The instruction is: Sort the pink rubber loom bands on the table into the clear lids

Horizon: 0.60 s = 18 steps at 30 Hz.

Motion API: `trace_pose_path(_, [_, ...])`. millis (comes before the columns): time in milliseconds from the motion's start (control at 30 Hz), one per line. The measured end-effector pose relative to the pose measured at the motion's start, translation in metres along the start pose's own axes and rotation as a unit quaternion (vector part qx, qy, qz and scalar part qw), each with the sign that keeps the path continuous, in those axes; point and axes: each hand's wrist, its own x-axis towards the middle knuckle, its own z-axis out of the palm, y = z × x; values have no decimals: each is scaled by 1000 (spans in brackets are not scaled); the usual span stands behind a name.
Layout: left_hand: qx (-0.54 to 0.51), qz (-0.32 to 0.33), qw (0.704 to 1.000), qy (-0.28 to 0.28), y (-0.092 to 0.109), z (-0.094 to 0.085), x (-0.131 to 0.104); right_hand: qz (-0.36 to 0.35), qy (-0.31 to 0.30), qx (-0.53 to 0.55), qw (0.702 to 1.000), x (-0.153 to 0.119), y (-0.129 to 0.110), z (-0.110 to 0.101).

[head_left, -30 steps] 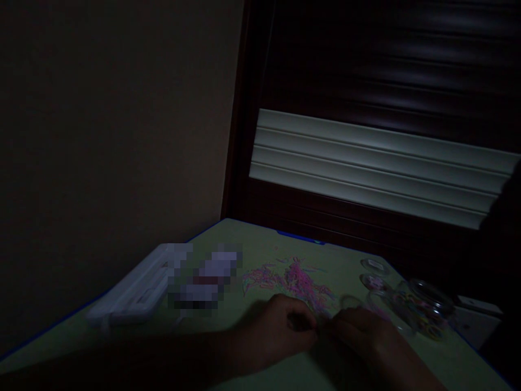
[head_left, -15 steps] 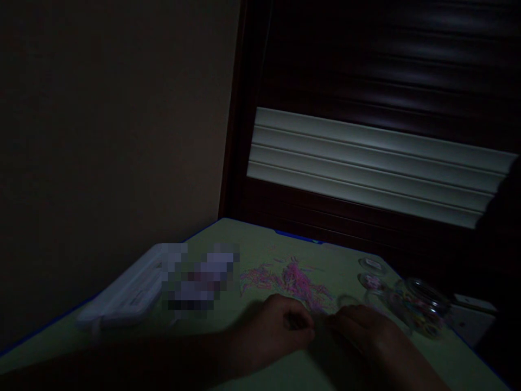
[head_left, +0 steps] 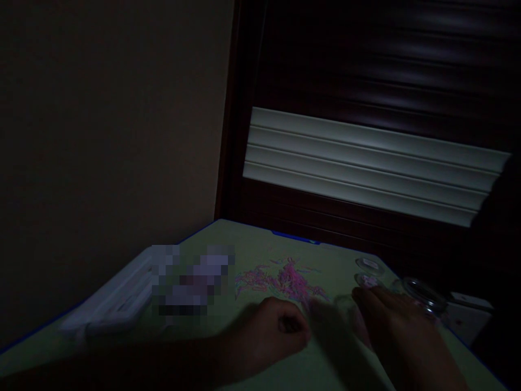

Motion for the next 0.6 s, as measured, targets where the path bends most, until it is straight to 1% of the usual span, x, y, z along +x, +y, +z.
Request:
trace_pose_path(33, [2, 0, 1000, 0, 0, 0, 0, 18, -18, -15, 1000, -1, 1, -2])
trace_pose_path(100, [8, 0, 1000, -1, 0, -1, 0, 54, -75, -39, 995, -3, 3, -4])
trace_pose_path(233, [11, 0, 1000, 1, -4, -1, 0, 111, -114, -55, 986, -8, 8, -6])
trace_pose_path(333, [5, 1, 1000, 2, -6, 0, 1, 132, -114, -73, 982, -10, 13, -6])
trace_pose_path(400, [4, 1, 1000, 0, -7, -1, 1, 147, -100, -91, 980, -12, 15, -6])
trace_pose_path(500, [10, 0, 1000, -3, -6, -1, 2, 145, -82, -117, 979, -15, 19, -5])
trace_pose_path(600, [9, 3, 1000, -1, -6, -2, 2, 133, -100, -127, 978, -18, 22, -1])
